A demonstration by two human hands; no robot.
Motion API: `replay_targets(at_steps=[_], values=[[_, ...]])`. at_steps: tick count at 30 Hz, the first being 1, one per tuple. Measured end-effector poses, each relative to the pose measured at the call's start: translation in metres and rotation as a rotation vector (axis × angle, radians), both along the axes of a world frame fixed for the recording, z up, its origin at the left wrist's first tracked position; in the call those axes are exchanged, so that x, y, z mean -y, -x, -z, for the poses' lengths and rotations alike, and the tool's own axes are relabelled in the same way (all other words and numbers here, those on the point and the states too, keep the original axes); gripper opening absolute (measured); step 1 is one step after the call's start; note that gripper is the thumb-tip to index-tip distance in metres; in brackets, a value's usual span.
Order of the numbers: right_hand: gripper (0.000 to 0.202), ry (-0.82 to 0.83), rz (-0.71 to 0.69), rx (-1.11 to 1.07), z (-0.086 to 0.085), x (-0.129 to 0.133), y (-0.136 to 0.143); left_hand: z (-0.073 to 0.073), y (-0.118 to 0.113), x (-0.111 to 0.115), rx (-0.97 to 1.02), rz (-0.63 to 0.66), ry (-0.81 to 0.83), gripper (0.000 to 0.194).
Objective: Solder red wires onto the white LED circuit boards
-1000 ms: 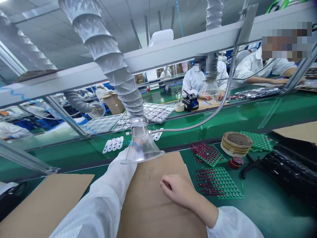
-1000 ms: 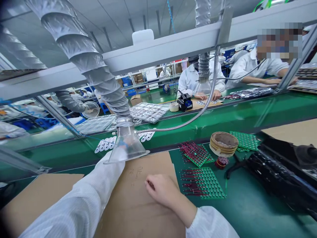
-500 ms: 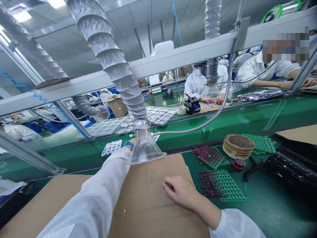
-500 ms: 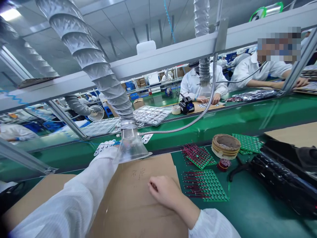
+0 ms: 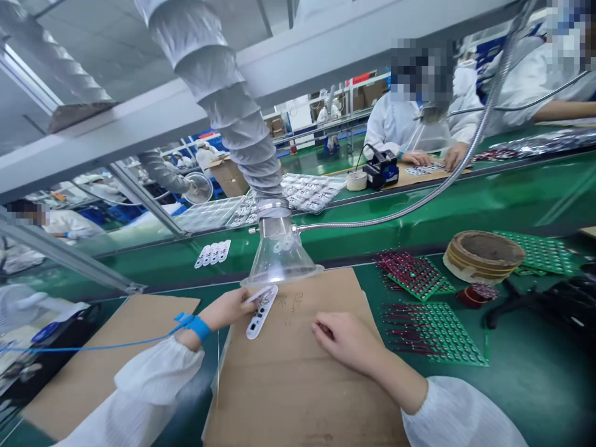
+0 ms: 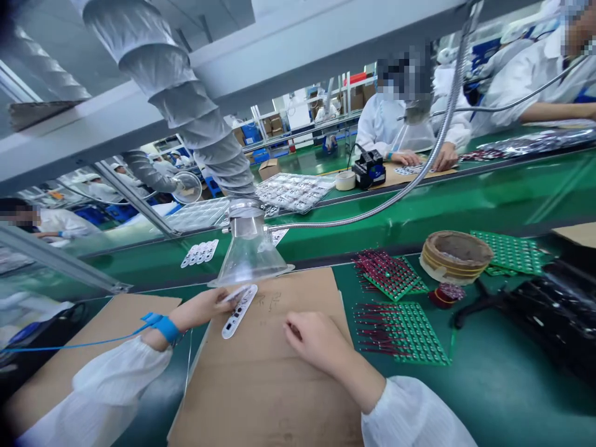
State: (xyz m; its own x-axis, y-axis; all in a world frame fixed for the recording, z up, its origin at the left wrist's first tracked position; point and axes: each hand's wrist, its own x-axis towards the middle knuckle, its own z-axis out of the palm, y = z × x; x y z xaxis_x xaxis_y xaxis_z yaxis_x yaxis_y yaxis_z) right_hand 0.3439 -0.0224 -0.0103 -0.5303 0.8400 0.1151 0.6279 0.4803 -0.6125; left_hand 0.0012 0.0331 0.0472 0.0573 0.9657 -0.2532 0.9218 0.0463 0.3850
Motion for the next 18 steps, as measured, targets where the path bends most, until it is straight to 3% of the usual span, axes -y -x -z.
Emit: replay_targets(at_steps=[5,10,15,18], values=[[0.028,0.011,-0.02,-0.005,0.002,-0.003,0.0,-0.005,0.015,0.0,0.028,-0.089,0.046,0.059],[0.029,0.003,-0.031,-0.021,0.003,-0.004,0.0,-0.003,0.017,0.013,0.029,-0.102,0.085,0.051],[0.026,-0.005,-0.035,-0.042,0.001,-0.004,0.001,0.011,-0.005,0.035,0.011,-0.122,0.023,0.041],[0.017,-0.029,-0.066,-0.089,0.002,-0.003,0.001,0.02,-0.027,0.042,0.071,-0.022,0.027,0.033]])
